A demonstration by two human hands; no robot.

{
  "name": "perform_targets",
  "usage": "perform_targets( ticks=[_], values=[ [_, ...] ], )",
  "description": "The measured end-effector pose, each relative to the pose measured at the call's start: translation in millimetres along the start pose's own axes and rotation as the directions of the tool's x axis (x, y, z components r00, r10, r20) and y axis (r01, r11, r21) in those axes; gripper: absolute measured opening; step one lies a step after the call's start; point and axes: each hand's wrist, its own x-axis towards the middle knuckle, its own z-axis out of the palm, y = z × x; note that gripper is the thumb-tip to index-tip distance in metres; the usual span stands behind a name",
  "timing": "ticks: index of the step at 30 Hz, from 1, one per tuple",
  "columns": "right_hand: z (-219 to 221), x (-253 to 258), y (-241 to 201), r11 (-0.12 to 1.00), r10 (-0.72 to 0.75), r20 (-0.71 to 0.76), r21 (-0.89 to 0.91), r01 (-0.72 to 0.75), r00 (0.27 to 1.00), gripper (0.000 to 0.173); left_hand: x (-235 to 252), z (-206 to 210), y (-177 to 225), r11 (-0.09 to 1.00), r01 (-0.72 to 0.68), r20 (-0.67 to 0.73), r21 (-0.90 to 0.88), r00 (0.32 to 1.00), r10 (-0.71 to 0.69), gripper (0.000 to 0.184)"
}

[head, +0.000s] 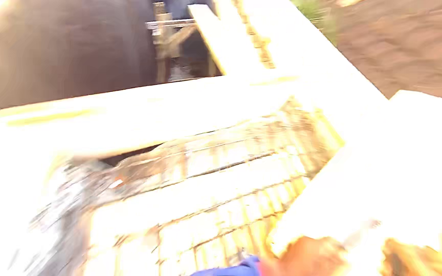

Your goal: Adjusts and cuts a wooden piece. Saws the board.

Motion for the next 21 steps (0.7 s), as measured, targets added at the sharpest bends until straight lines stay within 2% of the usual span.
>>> perform_targets(
  ticks=[1,2,4,7,10,12,13,15,16,18,20,21],
  values=[
    [-4.2,-8.1,-5.9,0.998,0.061,-0.006,-0.004,-0.061,0.998,0.063,-1.1,-20.3,-0.7,1.0,-0.001,0.115,0.003,0.993,0.0,0.023],
    [-9.2,-12.6,-7.9,0.996,0.079,0.026,-0.048,-0.078,0.997,0.071,0.7,-45.8,-4.1,1.0,0.006,0.235,0.024,0.972,-0.011,0.023],
    [-21.8,-18.3,-7.8,0.97,0.114,0.139,-0.228,-0.08,0.984,0.078,9.4,-102.4,-11.2,0.992,0.021,0.398,0.125,0.915,-0.069,0.027],
    [-30.7,-31.4,-20.0,0.838,0.217,0.415,-0.543,0.049,0.884,0.074,36.0,-180.8,-18.5,0.95,-0.032,0.584,0.311,0.795,-0.165,0.036],
    [-21.7,-49.2,-20.1,0.777,0.248,0.612,-0.588,0.223,0.751,0.07,73.7,-219.0,-8.8,0.841,-0.18,0.716,0.51,0.63,-0.299,0.047],
    [-19.9,-55.3,-13.5,0.78,0.216,0.644,-0.566,0.266,0.734,0.072,94.7,-221.8,3.6,0.781,-0.271,0.735,0.563,0.596,-0.323,0.05],
    [-21.4,-56.6,-11.3,0.778,0.193,0.627,-0.566,0.271,0.755,0.071,103.7,-220.3,9.4,0.769,-0.279,0.715,0.576,0.627,-0.309,0.051],
    [-25.7,-62.7,-4.4,0.764,0.099,0.512,-0.589,0.265,0.853,0.07,126.4,-214.4,22.0,0.768,-0.255,0.619,0.588,0.753,-0.224,0.047],
    [-27.0,-68.7,-2.3,0.755,0.071,0.413,-0.617,0.222,0.908,0.072,139.7,-209.6,30.4,0.773,-0.235,0.556,0.589,0.812,-0.177,0.046],
    [-30.0,-83.7,-4.3,0.753,0.117,0.164,-0.658,0.02,0.979,0.08,162.0,-192.8,36.9,0.793,-0.2,0.408,0.575,0.911,-0.066,0.055],
    [-31.9,-101.1,4.1,0.793,0.094,-0.088,-0.596,-0.128,0.992,0.066,174.2,-166.3,24.1,0.859,-0.118,0.205,0.497,0.979,0.016,0.043],
    [-34.0,-109.1,13.3,0.841,0.066,-0.188,-0.518,-0.156,0.98,0.061,174.8,-146.9,15.3,0.893,-0.031,0.104,0.45,0.994,-0.018,0.038]
  ],
)
